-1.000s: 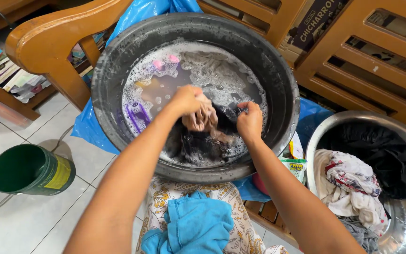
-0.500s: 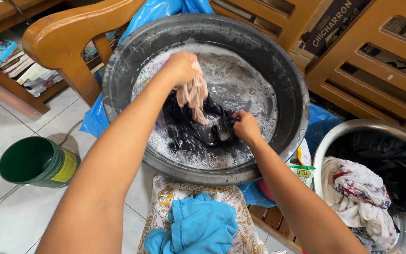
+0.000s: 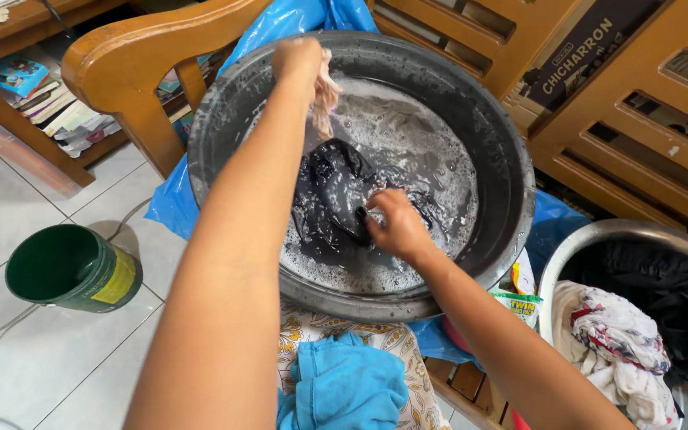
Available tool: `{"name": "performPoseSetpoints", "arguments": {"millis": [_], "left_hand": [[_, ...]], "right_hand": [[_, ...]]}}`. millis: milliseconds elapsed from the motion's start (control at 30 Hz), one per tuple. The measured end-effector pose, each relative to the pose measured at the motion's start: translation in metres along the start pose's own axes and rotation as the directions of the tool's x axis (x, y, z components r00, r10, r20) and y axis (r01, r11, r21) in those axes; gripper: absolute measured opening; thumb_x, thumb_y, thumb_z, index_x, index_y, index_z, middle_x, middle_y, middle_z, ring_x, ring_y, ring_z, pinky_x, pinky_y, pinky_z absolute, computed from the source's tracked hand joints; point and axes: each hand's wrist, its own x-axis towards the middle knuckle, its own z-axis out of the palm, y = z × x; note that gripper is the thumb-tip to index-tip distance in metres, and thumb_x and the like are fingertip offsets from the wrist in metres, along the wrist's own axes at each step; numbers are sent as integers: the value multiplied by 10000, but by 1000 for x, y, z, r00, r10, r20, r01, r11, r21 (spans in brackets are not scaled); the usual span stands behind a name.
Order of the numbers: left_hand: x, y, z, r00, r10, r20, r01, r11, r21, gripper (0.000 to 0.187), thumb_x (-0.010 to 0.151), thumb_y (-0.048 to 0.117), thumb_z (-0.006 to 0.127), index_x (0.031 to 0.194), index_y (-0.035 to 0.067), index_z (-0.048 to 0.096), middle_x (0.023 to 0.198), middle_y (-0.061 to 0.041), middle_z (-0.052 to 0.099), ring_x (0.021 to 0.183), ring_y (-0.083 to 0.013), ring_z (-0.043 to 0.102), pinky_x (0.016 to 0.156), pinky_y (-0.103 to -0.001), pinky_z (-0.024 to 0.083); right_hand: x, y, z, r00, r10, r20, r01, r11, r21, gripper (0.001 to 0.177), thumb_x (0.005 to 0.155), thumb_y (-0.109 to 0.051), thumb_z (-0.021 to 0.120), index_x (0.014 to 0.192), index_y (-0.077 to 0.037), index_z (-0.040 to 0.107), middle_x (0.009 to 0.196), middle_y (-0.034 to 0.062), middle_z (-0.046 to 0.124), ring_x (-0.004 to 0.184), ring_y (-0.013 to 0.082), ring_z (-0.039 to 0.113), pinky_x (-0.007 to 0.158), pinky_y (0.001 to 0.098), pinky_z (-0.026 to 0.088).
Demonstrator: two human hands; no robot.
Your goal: The person hand-washes dark-colored garments in a large basin filled with soapy water. They scrub the clothes with a purple brush, rinse them, and wring out excess water before placing them into a separate metal basin.
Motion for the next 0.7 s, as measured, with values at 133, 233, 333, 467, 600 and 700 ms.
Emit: {"name": "performPoseSetpoints", "arguments": {"millis": [133, 233, 333, 467, 600, 700], "left_hand": [[-6, -53, -6, 966, 79, 246, -39, 986, -162, 275, 761, 93, 745, 1016, 8, 689, 970, -173, 741, 785, -250, 721, 635, -413, 575], [-17, -78, -14, 944, 70, 323, -176, 934, 311, 265, 789, 161, 727, 993, -8, 716, 958, -214, 756, 830, -283, 751, 719, -405, 589], [-37, -91, -26, 946, 56, 321, -254, 743, 620, 294, 810, 190, 706, 1018, -14, 741, 1017, -249, 748, 928, -336, 744, 806, -410, 569], [-74, -103, -48, 944, 91, 318, -313, 558, 769, 336, 821, 187, 670, 1100, 15, 745, 1151, -263, 706, 1104, -392, 689, 933, -422, 540], [-118, -126, -67, 958, -112, 264, -175, 499, 849, 325, 867, 147, 622, 1107, -37, 743, 1188, -294, 697, 1143, -425, 678, 976, -447, 539], [-142, -147, -79, 921, -206, 330, -248, 343, 906, 378, 835, 217, 690, 1124, -22, 742, 1241, -278, 668, 1209, -400, 641, 1028, -424, 511]], "right_hand": [[6, -21, 7, 984, -80, 160, 62, 991, 115, 312, 817, -42, 706, 1122, -19, 641, 1136, 177, 646, 1081, 388, 636, 925, 423, 532], [10, -17, 18, 981, -9, 192, -27, 983, 183, 337, 855, -44, 675, 1188, -11, 630, 1157, 181, 646, 1060, 385, 650, 905, 416, 538], [19, 0, 45, 979, 123, 165, -157, 966, 207, 287, 928, -72, 647, 1210, -22, 633, 1159, 178, 663, 1048, 357, 680, 913, 402, 548], [38, 21, 113, 959, 274, 68, -283, 936, 208, 404, 881, -82, 648, 1268, 12, 577, 1171, 235, 652, 1072, 385, 665, 937, 432, 530], [34, 46, 148, 816, 495, 298, -525, 851, 26, 575, 871, -228, 744, 1299, 73, 505, 1199, 325, 631, 1138, 460, 607, 990, 467, 496], [27, 59, 133, 661, 554, 505, -583, 804, -119, 702, 849, -443, 772, 1322, 29, 556, 1237, 278, 665, 1155, 382, 640, 1015, 424, 498]]}}
